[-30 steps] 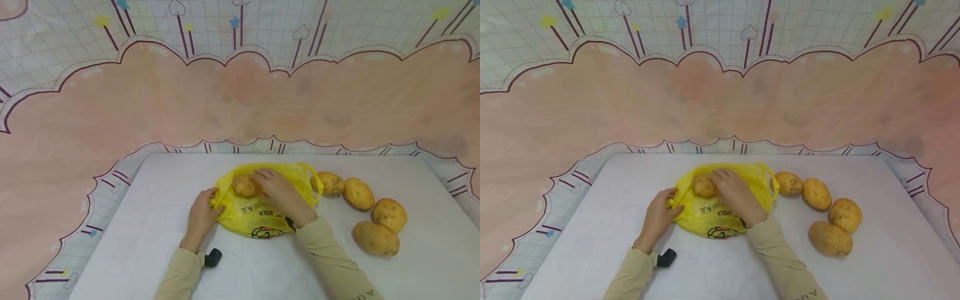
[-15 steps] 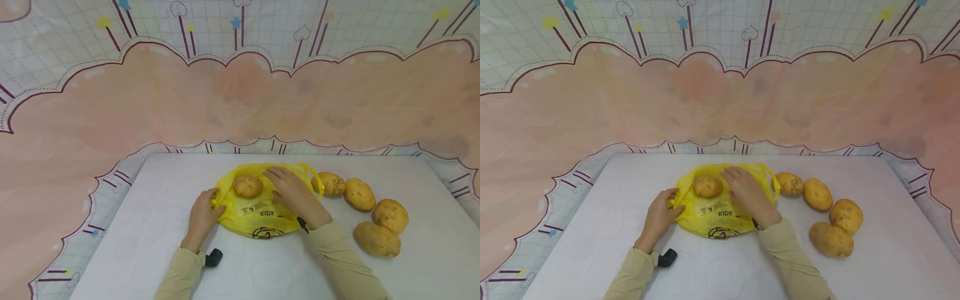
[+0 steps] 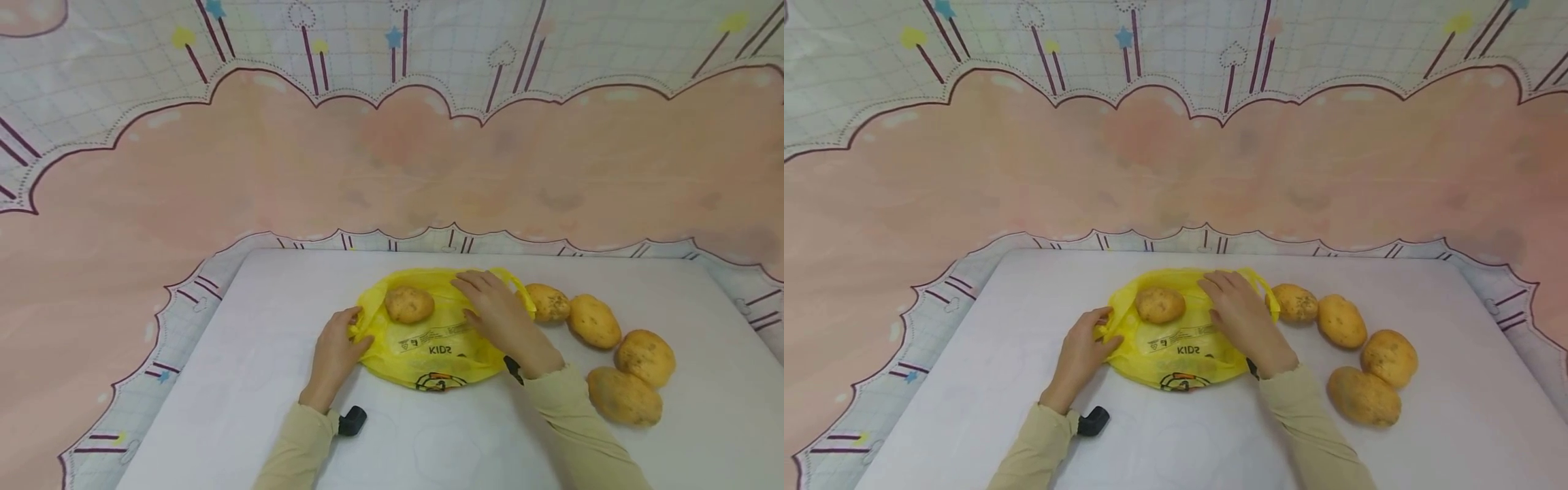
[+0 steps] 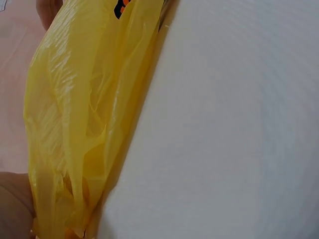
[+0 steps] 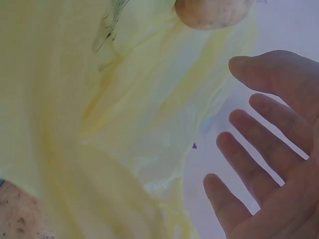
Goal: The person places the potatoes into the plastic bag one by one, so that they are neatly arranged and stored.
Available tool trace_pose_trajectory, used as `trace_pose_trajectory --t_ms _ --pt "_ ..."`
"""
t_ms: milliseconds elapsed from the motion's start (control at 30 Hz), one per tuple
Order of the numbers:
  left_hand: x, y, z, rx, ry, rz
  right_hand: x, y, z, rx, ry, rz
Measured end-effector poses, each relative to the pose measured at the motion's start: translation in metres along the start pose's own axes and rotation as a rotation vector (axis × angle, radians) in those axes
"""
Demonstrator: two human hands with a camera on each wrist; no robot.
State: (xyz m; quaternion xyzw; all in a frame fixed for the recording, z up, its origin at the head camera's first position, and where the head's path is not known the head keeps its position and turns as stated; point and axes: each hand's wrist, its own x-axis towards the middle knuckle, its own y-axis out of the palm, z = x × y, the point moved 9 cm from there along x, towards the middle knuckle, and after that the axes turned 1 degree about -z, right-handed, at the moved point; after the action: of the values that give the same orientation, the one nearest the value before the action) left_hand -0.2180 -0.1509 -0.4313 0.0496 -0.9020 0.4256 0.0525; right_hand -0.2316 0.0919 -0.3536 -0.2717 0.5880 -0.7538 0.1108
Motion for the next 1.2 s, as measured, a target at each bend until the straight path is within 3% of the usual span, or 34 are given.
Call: trace_pose_trajectory --t_ms 833,1200 --pt "0.002 0.003 -0.002 0.013 -0.004 -0.002 -0.021 -0.02 -0.033 0.029 0.018 -0.036" --pt "0.002 0.002 -0.002 0.021 0.001 -0.01 -0.025 -0.027 -0.047 0.096 0.04 -0.047"
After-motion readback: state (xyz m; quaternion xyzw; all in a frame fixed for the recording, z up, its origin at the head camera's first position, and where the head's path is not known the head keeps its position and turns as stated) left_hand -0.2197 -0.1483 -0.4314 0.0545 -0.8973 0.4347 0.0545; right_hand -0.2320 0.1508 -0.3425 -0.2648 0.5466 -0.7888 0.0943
